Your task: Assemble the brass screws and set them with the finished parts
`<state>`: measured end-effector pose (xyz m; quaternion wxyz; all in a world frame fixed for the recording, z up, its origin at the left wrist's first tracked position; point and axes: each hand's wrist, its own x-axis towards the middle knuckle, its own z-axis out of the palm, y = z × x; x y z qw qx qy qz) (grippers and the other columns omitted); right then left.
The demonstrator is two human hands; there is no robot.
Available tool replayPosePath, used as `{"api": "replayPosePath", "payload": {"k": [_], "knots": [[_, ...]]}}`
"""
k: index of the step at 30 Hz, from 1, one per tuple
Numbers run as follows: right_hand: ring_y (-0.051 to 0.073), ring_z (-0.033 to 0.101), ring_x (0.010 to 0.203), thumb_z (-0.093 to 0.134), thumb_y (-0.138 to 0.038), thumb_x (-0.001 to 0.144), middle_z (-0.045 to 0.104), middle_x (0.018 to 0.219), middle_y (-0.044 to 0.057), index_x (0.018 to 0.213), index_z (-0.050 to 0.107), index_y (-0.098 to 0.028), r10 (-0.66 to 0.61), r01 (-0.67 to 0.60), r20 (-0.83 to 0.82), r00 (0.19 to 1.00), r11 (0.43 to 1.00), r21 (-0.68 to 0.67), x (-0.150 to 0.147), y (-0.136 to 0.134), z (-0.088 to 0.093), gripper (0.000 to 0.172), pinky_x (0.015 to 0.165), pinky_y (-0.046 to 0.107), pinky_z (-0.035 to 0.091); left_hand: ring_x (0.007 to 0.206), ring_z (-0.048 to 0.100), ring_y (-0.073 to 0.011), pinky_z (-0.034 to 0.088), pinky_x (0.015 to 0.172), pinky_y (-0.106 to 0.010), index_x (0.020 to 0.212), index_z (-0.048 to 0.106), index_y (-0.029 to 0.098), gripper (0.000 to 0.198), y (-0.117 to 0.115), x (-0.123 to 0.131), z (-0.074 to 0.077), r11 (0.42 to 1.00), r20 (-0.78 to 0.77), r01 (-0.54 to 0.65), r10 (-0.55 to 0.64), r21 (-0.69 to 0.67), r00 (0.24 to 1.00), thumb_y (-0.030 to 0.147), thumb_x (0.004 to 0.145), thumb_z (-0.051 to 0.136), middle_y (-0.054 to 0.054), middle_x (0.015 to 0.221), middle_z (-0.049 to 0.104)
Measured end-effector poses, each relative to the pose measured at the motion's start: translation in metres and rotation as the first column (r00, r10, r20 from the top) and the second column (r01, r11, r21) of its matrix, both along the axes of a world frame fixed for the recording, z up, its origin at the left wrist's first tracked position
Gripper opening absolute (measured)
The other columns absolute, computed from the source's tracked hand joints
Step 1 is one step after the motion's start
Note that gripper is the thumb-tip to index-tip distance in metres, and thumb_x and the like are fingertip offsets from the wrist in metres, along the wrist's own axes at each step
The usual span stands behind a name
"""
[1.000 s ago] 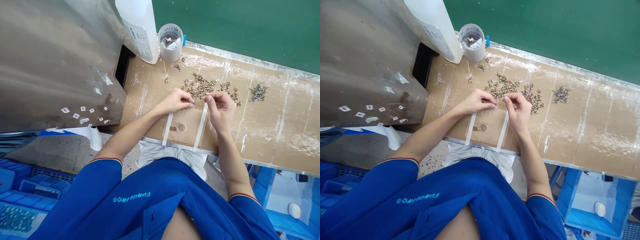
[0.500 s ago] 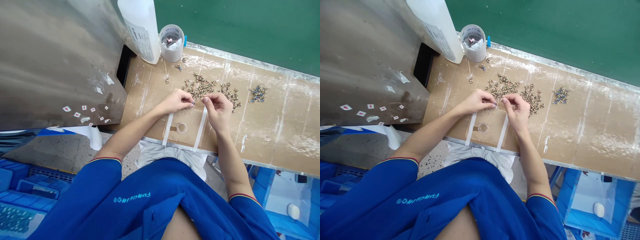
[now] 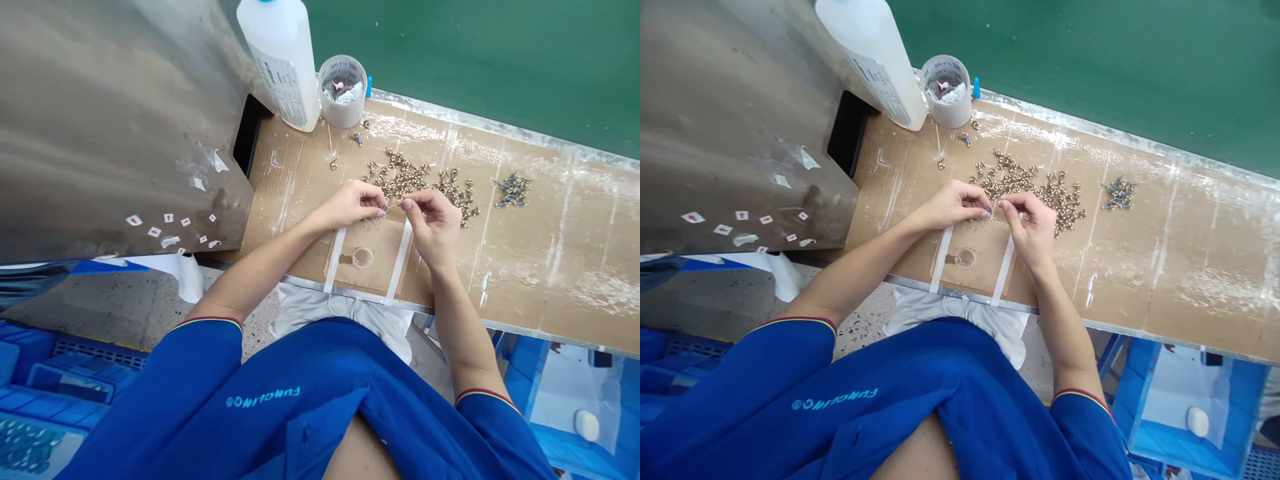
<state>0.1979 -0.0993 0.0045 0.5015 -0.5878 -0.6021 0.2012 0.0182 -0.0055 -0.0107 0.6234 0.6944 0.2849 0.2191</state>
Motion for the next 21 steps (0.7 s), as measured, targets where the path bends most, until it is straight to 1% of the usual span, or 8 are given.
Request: {"api": "replayPosePath", "payload": {"k": [4,8,14,19,21], "knots": [[0.017,0.071,0.073,0.064,-0.051,0.098,0.075,0.082,0.002,0.089,0.071,-0.023,-0.018,0.019,0.047,0.999,1.000,-0.007,-0.0002,-0.0004,0.0024,0.030,0.070,0.033,0.057,0.067,0.058,-0.0107,0.046,0.067,-0.024,0.080,0.071,0.012,0.011,0.0000,0.0003,0.0002,0.999,0.024,-0.004,0.005,-0.032,1.000,0.021,0.074,0.075,0.000,0.072,0.067],[0.017,0.069,0.070,0.064,-0.049,0.098,0.075,0.079,0.002,0.087,0.071,-0.024,-0.006,0.006,0.086,0.996,1.000,0.006,-0.0005,-0.0008,0.0034,0.028,0.068,0.032,0.056,0.066,0.057,-0.0104,0.046,0.066,-0.023,0.078,0.069,0.013,0.013,0.0000,0.0006,0.0014,0.998,0.041,0.010,-0.007,-0.062,0.999,0.020,0.072,0.076,0.000,0.070,0.065],[0.017,0.069,0.071,0.063,-0.045,0.100,0.075,0.082,0.002,0.089,0.071,-0.024,0.025,-0.029,0.091,0.996,0.999,0.045,0.0002,-0.0013,0.0022,0.025,0.069,0.032,0.056,0.066,0.055,-0.0099,0.045,0.066,-0.023,0.078,0.066,0.013,0.016,0.0005,0.0006,0.0018,0.997,0.062,0.021,-0.017,-0.072,0.998,0.021,0.071,0.078,0.001,0.069,0.062],[0.019,0.070,0.076,0.060,-0.047,0.101,0.075,0.083,0.003,0.087,0.070,-0.025,0.036,-0.042,0.140,0.989,0.998,0.040,-0.0005,-0.0016,0.0052,0.028,0.071,0.034,0.058,0.066,0.054,-0.0098,0.045,0.067,-0.023,0.077,0.065,0.013,0.017,0.0006,0.0010,0.0023,0.996,0.088,0.043,-0.037,-0.072,0.995,0.023,0.071,0.077,0.002,0.069,0.061],[0.018,0.071,0.075,0.059,-0.046,0.101,0.076,0.084,0.003,0.086,0.070,-0.026,0.043,-0.052,0.144,0.989,0.997,0.060,-0.0018,-0.0015,0.0059,0.028,0.071,0.034,0.058,0.066,0.054,-0.0097,0.044,0.066,-0.023,0.077,0.064,0.014,0.017,0.0006,0.0012,0.0027,0.996,0.092,0.041,-0.034,-0.075,0.995,0.023,0.070,0.077,0.002,0.068,0.060]]}}
